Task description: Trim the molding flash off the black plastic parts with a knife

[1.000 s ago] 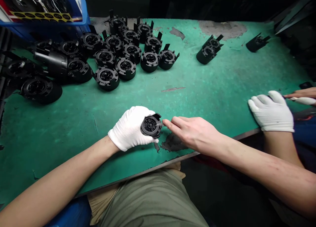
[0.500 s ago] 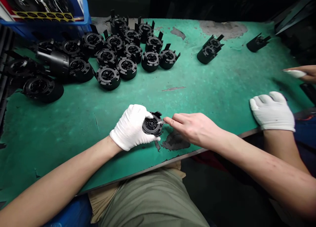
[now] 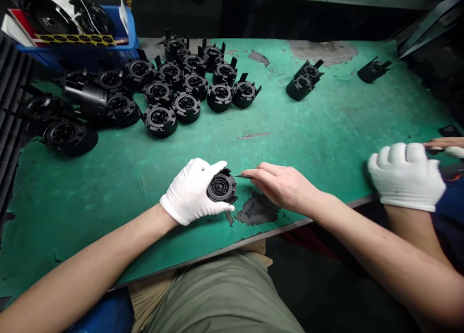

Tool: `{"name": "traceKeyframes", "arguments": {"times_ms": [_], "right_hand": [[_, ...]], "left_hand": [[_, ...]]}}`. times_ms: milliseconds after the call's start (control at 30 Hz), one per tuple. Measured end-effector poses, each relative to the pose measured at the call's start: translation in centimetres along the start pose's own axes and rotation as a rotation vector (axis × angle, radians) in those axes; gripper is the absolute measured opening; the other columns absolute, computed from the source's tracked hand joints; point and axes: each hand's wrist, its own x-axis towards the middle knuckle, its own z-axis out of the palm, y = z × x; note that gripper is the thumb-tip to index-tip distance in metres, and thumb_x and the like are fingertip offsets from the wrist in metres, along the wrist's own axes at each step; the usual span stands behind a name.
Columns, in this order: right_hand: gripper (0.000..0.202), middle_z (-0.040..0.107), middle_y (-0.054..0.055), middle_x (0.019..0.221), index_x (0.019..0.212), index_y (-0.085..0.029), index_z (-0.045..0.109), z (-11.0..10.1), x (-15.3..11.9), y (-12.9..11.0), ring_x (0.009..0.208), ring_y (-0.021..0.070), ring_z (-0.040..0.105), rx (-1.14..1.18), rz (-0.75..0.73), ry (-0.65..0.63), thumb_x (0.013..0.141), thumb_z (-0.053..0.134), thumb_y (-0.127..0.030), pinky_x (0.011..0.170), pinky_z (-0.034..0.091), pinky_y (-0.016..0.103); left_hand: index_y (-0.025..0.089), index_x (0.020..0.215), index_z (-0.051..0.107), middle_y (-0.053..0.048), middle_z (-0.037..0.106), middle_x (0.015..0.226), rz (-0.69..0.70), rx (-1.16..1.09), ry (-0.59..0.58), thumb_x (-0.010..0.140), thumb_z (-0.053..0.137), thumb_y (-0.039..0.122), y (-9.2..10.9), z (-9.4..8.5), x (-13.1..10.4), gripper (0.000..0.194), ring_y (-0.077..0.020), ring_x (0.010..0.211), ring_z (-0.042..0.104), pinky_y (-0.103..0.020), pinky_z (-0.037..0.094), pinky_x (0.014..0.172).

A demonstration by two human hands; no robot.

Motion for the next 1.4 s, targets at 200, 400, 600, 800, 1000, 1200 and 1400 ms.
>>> {"name": "traceKeyframes", "arguments": {"times_ms": [200, 400, 600, 800, 1000, 1200, 1400], "right_hand": [[0.029, 0.068, 0.005, 0.093, 0.135, -0.014, 0.064, 0.9, -2.1, -4.8, 0.078, 0.0156, 0.061, -0.045, 0.199, 0.052, 0.109, 0.052, -0.019, 0.066, 0.045, 0.028], [0.026, 0.064, 0.004, 0.087, 0.127, -0.014, 0.068, 1.2, -1.2, -5.8, 0.078, 0.0176, 0.054, -0.084, 0.206, 0.030, 0.111, 0.050, -0.023, 0.071, 0.044, 0.031], [0.023, 0.060, 0.002, 0.082, 0.118, -0.015, 0.070, 0.1, -0.3, -5.3, 0.075, 0.0182, 0.049, -0.105, 0.137, -0.039, 0.111, 0.049, -0.020, 0.067, 0.038, 0.033], [0.022, 0.060, 0.003, 0.083, 0.116, -0.014, 0.069, -0.4, 0.1, -4.5, 0.076, 0.0191, 0.049, -0.126, 0.072, -0.120, 0.107, 0.049, -0.011, 0.068, 0.036, 0.034], [0.022, 0.061, 0.003, 0.083, 0.115, -0.013, 0.068, -0.8, 0.5, -3.9, 0.076, 0.0194, 0.049, -0.133, 0.028, -0.148, 0.103, 0.050, -0.008, 0.068, 0.036, 0.034], [0.023, 0.061, 0.004, 0.083, 0.117, -0.012, 0.069, -0.7, 0.6, -4.1, 0.075, 0.0203, 0.047, -0.177, 0.021, -0.118, 0.103, 0.051, -0.008, 0.067, 0.035, 0.036], [0.023, 0.061, 0.004, 0.084, 0.118, -0.011, 0.069, -0.7, 1.1, -3.8, 0.076, 0.0201, 0.048, -0.211, 0.031, -0.107, 0.103, 0.051, -0.007, 0.068, 0.037, 0.036]], "left_hand": [[0.020, 0.155, 0.052, -0.011, 0.065, 0.106, -0.093, 0.076, -0.026, 0.070, 0.062, 0.101, 1.1, 0.1, -0.7, 0.117, -0.0282, 0.088, 0.068, -0.039, 0.058, 0.080], [0.022, 0.152, 0.053, -0.014, 0.066, 0.114, -0.128, 0.023, -0.027, 0.069, 0.067, 0.099, 1.1, 0.2, -0.6, 0.115, -0.0297, 0.094, 0.071, -0.039, 0.061, 0.079], [0.019, 0.152, 0.054, -0.015, 0.065, 0.114, -0.098, -0.024, -0.012, 0.071, 0.064, 0.099, 0.9, 0.5, -0.7, 0.115, -0.0313, 0.093, 0.071, -0.043, 0.063, 0.082], [0.018, 0.151, 0.055, -0.016, 0.065, 0.113, -0.100, -0.042, -0.010, 0.073, 0.064, 0.098, 0.9, 0.5, -0.5, 0.112, -0.0313, 0.093, 0.070, -0.045, 0.063, 0.082], [0.016, 0.148, 0.056, -0.016, 0.065, 0.113, -0.078, -0.042, -0.008, 0.076, 0.065, 0.096, 1.0, 0.4, -0.5, 0.108, -0.0322, 0.093, 0.070, -0.046, 0.063, 0.082], [0.020, 0.147, 0.057, -0.014, 0.063, 0.111, -0.098, -0.038, -0.044, 0.075, 0.067, 0.094, 1.0, 0.4, -0.4, 0.104, -0.0308, 0.093, 0.068, -0.044, 0.062, 0.082], [0.020, 0.145, 0.057, -0.013, 0.062, 0.112, -0.089, -0.045, -0.036, 0.073, 0.072, 0.092, 1.0, 0.4, -0.4, 0.103, -0.0298, 0.091, 0.067, -0.044, 0.062, 0.081]]}}
